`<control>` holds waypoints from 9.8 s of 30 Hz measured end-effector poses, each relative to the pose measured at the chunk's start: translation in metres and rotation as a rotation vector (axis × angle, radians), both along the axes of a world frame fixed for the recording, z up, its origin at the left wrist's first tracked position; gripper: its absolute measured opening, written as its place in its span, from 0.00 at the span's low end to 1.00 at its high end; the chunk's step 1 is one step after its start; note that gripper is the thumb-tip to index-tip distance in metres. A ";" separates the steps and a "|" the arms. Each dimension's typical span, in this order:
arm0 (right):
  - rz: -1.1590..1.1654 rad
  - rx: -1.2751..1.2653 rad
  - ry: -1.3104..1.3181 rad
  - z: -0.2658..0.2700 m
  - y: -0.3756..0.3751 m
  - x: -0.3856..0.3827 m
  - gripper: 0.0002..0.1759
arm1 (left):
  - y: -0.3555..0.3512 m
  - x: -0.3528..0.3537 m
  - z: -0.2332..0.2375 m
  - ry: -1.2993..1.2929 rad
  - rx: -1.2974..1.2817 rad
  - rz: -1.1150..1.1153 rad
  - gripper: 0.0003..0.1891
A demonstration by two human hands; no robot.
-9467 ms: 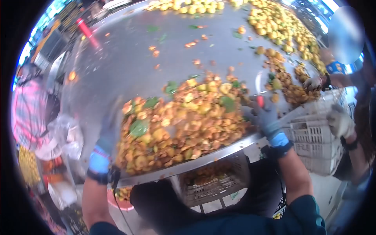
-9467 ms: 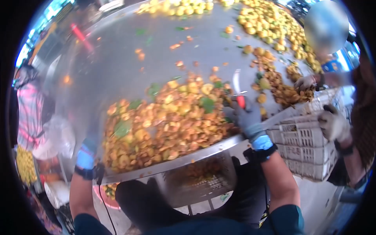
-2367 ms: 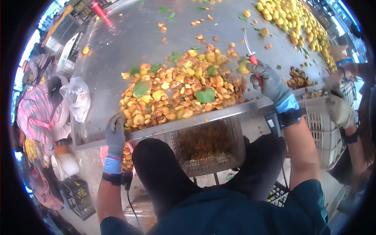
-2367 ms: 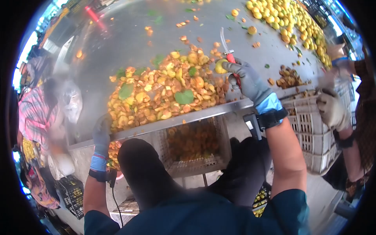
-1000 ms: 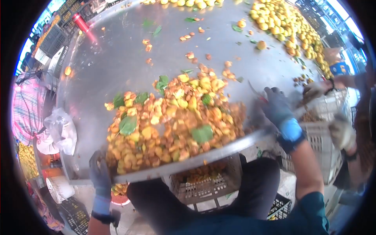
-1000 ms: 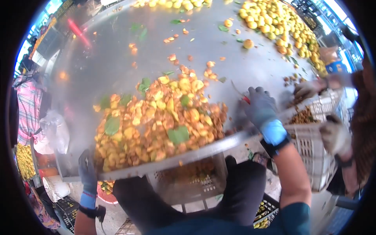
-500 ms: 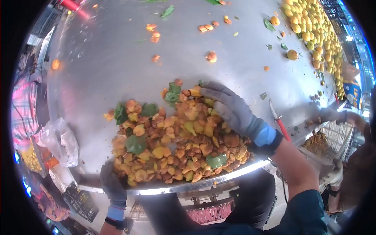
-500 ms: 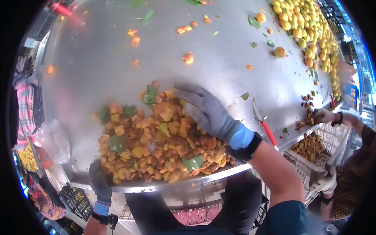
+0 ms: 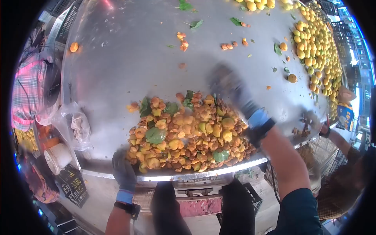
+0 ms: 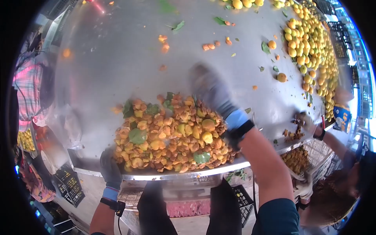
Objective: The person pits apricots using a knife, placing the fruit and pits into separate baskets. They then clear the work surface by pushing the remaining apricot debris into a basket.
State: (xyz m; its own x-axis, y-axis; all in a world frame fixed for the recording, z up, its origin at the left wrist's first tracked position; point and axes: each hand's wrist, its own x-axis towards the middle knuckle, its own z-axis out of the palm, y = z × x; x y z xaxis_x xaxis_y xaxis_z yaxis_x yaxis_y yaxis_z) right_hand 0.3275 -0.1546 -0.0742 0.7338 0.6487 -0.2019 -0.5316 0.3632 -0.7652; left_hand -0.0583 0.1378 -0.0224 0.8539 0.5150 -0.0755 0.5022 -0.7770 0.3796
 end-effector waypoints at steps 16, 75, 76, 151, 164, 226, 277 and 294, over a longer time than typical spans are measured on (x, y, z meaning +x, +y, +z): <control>0.169 -0.467 -1.813 -0.045 0.222 0.044 0.18 | 0.009 0.003 -0.001 -0.017 0.022 -0.026 0.16; 1.095 -1.237 -1.019 -0.089 -0.113 -0.424 0.39 | -0.194 -0.433 -0.079 -0.160 -0.860 1.404 0.22; 1.092 -1.262 -1.015 -0.094 -0.109 -0.436 0.39 | -0.198 -0.430 -0.081 -0.167 -0.903 1.438 0.21; 0.161 -1.128 -0.932 0.125 -0.122 -0.187 0.28 | -0.050 0.002 0.017 -0.305 -0.023 0.130 0.20; -0.017 -0.810 -0.935 0.097 -0.032 -0.219 0.10 | -0.046 0.058 0.001 -0.438 -0.256 0.103 0.14; 0.000 -1.625 -0.674 0.048 -0.092 -0.214 0.38 | -0.082 0.051 -0.011 0.256 -0.124 0.190 0.34; 0.119 -0.418 -0.484 0.113 0.006 -0.335 0.23 | -0.080 -0.043 0.067 -0.233 -0.746 -0.365 0.20; -0.127 -0.577 -0.774 -0.013 0.000 -0.131 0.26 | -0.046 0.170 -0.061 -0.512 -0.584 -0.488 0.23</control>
